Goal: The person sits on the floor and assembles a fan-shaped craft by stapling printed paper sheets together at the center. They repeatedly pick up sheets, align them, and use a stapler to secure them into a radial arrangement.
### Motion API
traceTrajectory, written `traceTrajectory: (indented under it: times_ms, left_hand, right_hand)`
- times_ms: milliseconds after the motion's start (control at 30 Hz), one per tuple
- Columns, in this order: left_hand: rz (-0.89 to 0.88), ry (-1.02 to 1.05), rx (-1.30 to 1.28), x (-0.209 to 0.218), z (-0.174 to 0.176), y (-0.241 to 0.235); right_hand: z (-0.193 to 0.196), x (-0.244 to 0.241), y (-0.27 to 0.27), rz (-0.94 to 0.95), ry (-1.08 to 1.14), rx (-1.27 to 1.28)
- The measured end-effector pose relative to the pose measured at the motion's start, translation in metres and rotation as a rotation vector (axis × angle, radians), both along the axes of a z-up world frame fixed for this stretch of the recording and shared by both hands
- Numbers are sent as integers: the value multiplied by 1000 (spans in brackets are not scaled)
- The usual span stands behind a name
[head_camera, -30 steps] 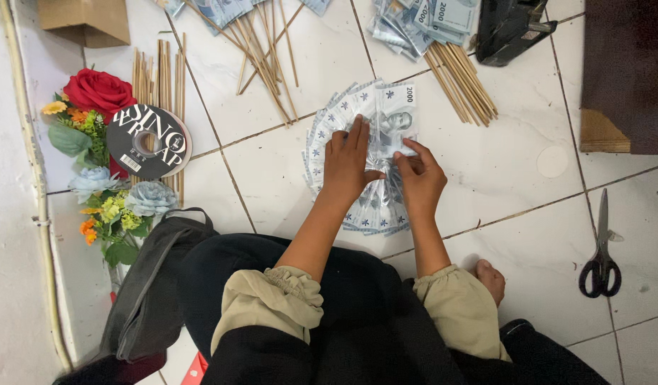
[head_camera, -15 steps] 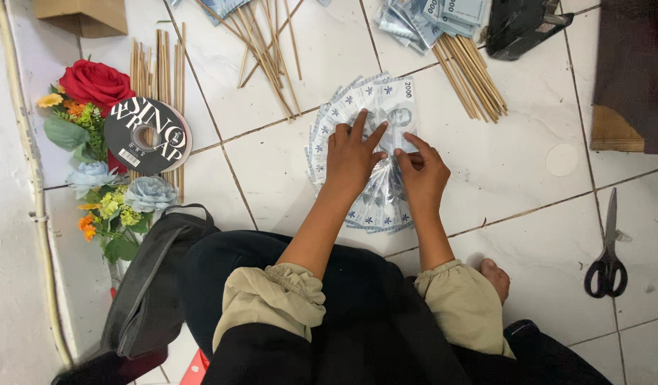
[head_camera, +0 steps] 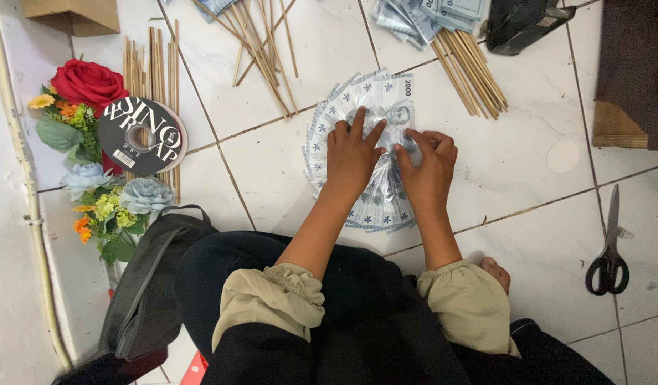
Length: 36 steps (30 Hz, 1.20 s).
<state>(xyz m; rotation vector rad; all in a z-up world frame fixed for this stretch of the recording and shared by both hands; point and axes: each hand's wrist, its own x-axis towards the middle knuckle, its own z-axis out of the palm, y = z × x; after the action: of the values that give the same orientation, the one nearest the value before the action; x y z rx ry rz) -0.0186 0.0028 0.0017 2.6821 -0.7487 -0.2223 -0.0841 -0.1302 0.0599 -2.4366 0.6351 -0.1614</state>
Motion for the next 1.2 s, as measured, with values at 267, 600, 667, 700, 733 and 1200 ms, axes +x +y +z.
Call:
traceTrajectory:
  times_ms: [267,600,667,700,733,1200]
  left_hand:
    - [-14,-7,45,0,-1,0]
    - [-7,-90,56,-2,-15,-2]
    - [-11,-113,56,-2,-15,-1]
    - [-15,-135,56,-2,-15,-1]
    - [-16,-134,55,-2,-14,-1]
    - [-2,-40,20,3,-14,3]
  right_hand:
    - [9,31,-13,408,162,-45]
    - [3,57,-29,616,422,-124]
    - [-2,59,-29,630,436,-176]
    - [-4,60,-29,644,449,-228]
    - [-3,61,-28,643,450,-227]
    - [15,67,-22,642,450,-205]
